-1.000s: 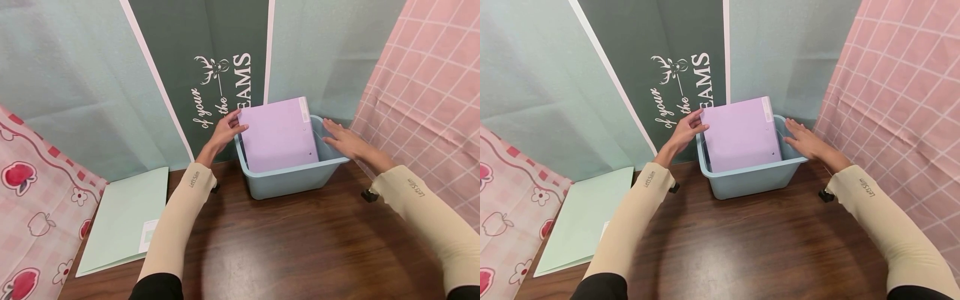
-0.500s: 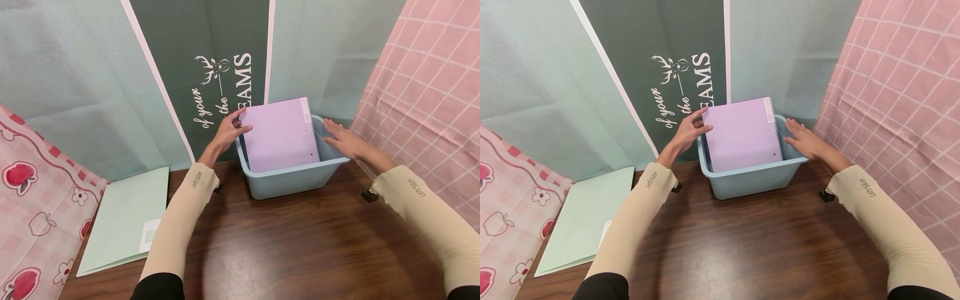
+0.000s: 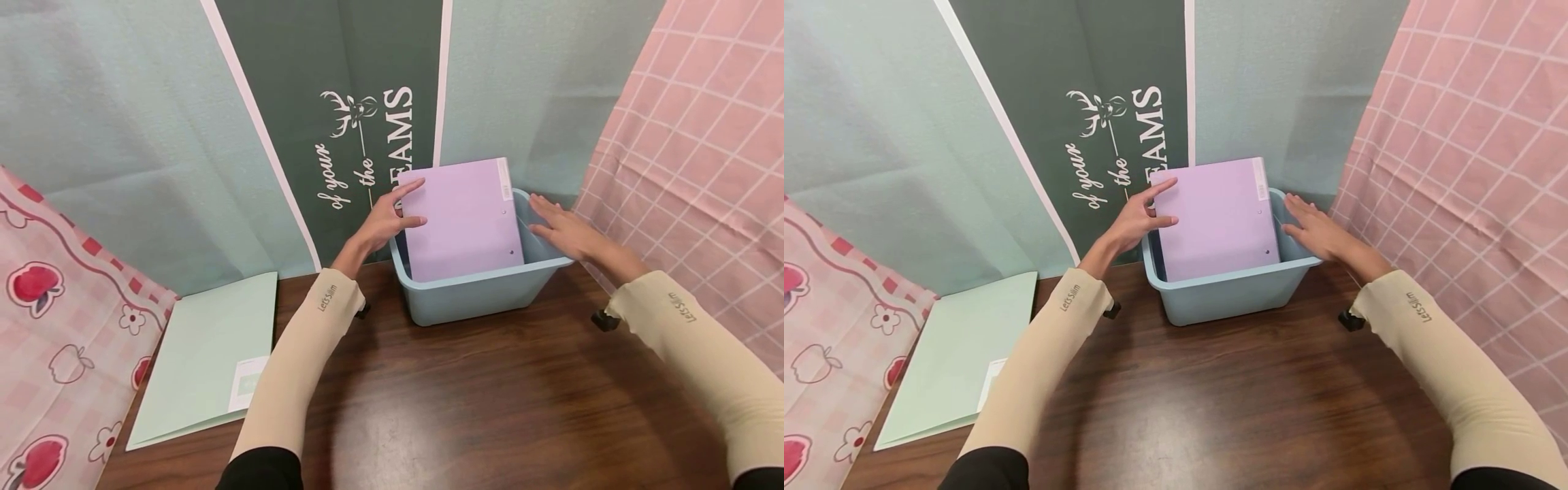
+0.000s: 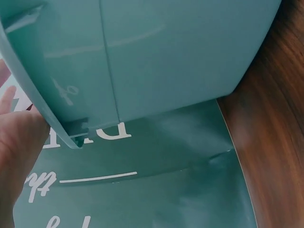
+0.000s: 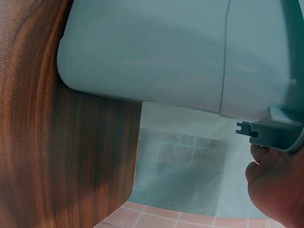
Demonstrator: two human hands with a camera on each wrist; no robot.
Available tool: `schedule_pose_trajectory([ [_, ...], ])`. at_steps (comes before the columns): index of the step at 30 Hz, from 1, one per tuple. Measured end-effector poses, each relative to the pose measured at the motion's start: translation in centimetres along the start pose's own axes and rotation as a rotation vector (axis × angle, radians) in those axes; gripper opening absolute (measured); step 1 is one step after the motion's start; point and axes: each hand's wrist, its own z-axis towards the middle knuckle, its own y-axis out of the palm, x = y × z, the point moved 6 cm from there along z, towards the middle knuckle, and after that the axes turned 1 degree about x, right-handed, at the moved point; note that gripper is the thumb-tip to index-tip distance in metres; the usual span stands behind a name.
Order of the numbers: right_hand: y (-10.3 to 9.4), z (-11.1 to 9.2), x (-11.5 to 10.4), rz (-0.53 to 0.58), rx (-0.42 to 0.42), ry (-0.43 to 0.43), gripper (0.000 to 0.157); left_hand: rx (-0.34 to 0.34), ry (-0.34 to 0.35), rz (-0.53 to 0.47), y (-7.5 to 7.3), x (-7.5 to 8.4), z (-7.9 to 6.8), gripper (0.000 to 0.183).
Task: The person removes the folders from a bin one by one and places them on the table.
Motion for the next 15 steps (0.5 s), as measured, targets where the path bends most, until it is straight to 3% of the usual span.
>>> schedule_pose_trajectory([
  [8,0.0,0.1,0.0,0.011,-0.006,-0.001,0.070,-0.094,0.045,0.203,1.4,0.5,0.0,0.082],
  [12,-0.1,0.1,-0.1,0.018,-0.010,-0.002,0.069,-0.079,0.034,0.238,1.7,1.9,-0.7,0.080],
  [15,-0.1,0.1,-0.1,0.018,-0.010,0.000,0.068,-0.042,0.021,0.233,1.7,1.7,-0.6,0.076],
])
